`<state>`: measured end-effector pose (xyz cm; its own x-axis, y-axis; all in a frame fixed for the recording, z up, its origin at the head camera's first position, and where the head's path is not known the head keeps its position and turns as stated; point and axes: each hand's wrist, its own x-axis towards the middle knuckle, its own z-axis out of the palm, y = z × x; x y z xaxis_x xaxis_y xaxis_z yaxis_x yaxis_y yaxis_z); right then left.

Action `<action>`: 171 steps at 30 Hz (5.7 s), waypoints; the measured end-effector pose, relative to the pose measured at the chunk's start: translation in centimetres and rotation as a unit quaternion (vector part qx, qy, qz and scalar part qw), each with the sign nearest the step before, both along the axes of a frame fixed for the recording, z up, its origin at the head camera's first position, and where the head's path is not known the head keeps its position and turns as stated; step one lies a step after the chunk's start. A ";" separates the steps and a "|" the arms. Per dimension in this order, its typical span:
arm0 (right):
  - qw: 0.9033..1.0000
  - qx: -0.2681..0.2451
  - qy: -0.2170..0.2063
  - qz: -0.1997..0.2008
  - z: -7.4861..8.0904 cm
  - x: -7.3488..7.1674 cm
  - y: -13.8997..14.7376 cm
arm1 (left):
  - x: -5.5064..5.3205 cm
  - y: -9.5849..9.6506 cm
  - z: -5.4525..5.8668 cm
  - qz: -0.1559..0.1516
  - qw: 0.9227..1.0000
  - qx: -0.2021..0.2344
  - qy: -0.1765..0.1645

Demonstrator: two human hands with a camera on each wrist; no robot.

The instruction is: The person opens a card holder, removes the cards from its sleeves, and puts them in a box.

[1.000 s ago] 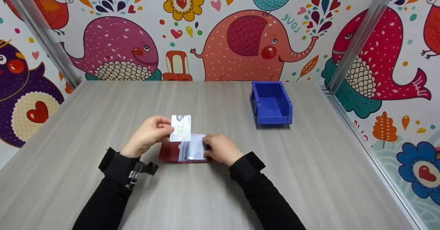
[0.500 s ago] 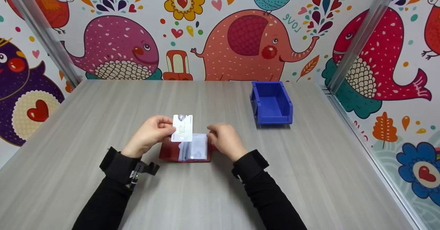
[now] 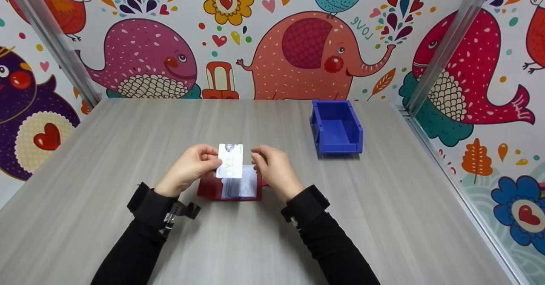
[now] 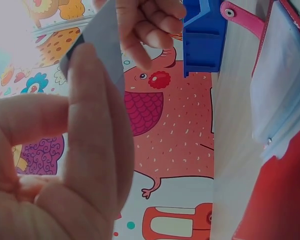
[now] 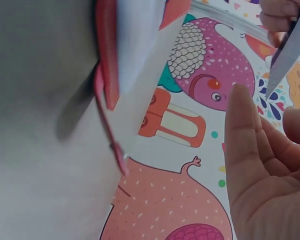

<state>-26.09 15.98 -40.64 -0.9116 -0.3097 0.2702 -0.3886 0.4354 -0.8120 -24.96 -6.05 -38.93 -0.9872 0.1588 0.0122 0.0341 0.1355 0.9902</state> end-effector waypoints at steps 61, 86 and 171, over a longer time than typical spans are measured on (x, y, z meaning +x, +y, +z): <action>0.997 -0.016 -0.009 -0.072 0.1 0.9 -1.7 | 0.3 1.9 -1.1 -0.009 1.000 -0.005 0.014; 0.993 -0.067 -0.054 -0.079 0.1 0.2 0.2 | -0.3 0.7 -1.1 0.030 0.999 -0.006 0.022; 0.937 0.052 -0.158 -0.307 3.0 -9.2 16.7 | -2.3 -2.6 -4.1 0.065 0.920 -0.387 0.000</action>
